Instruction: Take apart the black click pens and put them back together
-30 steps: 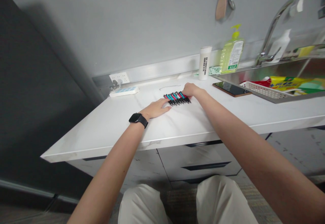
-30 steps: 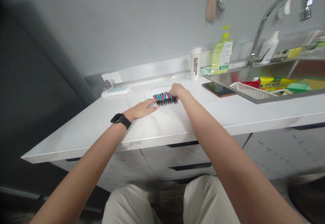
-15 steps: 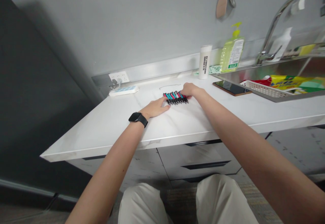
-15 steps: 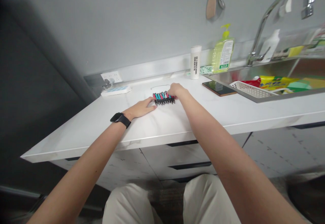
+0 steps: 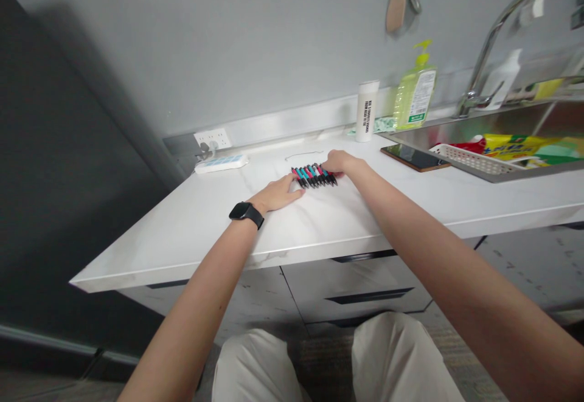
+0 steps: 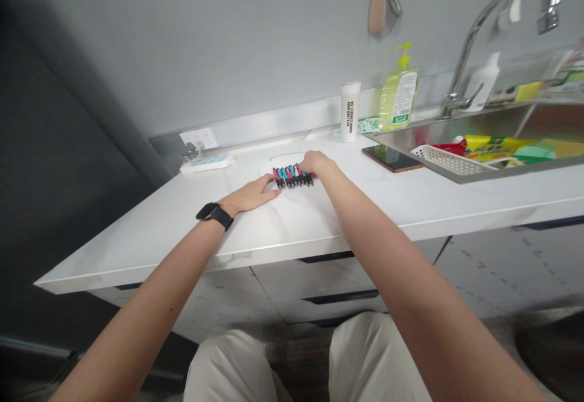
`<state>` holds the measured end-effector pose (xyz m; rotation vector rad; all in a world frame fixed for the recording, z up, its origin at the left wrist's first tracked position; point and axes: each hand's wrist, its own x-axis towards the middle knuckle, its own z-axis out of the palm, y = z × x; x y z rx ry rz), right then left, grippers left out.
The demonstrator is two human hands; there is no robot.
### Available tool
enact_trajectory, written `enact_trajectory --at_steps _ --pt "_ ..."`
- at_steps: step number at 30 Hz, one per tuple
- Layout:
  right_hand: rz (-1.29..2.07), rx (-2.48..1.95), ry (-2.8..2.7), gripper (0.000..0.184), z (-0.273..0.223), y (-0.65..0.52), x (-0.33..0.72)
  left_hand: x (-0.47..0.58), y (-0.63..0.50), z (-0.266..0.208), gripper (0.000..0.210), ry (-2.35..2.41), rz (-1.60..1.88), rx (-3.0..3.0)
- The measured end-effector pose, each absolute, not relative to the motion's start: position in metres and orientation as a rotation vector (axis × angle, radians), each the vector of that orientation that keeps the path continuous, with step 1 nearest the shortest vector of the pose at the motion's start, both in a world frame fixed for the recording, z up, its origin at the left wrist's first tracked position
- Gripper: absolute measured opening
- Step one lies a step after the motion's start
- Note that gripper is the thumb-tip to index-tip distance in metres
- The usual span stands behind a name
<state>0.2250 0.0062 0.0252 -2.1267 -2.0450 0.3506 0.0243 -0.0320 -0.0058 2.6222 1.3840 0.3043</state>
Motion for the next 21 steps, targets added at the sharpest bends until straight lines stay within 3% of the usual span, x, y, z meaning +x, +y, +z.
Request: enact_trajectory --at_steps 21 --pt "0.279 -2.065 -2.135 0.042 0.016 0.018 0.222 0.024 -0.028 -0.008 0.057 1.365 0.31 2.665"
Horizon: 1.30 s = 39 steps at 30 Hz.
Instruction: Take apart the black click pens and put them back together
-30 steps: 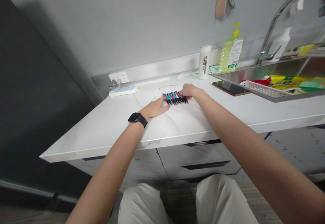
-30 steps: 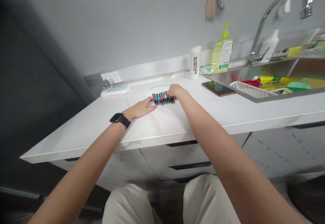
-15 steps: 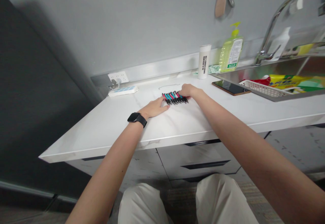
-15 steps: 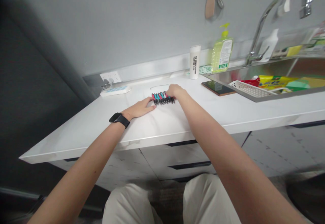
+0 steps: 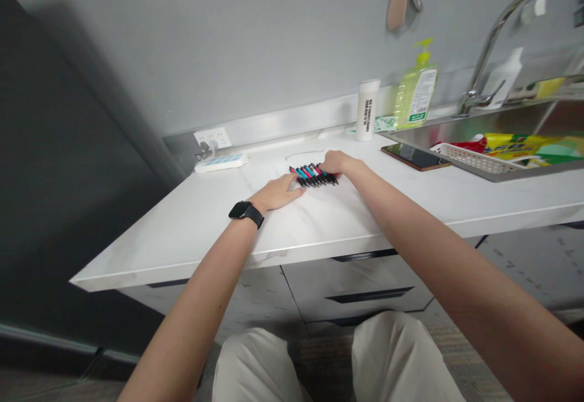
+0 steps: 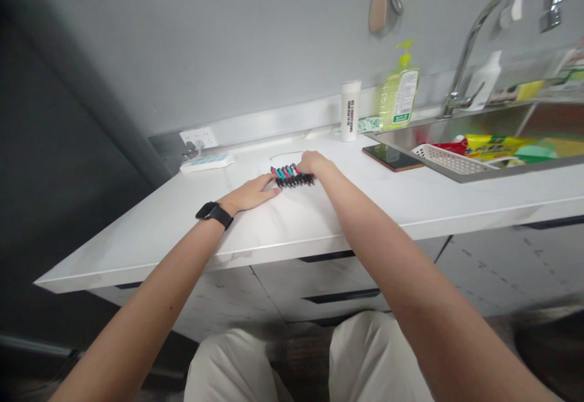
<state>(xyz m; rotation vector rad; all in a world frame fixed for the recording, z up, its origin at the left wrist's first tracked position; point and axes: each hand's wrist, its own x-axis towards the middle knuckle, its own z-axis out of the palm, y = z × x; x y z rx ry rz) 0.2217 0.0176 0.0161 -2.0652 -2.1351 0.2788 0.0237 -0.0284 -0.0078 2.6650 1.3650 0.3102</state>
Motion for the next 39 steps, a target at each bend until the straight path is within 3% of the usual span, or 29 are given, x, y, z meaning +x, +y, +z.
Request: enact_trajectory --at_steps 20,39 --pt "0.271 -1.905 -2.258 0.032 0.015 0.015 0.203 0.016 -0.024 -0.002 0.036 1.72 0.328 2.658" --pt "0.323 -1.543 -2.401 0.033 0.012 0.0 0.174 -0.013 -0.016 0.005 0.041 2.114 0.093 2.432"
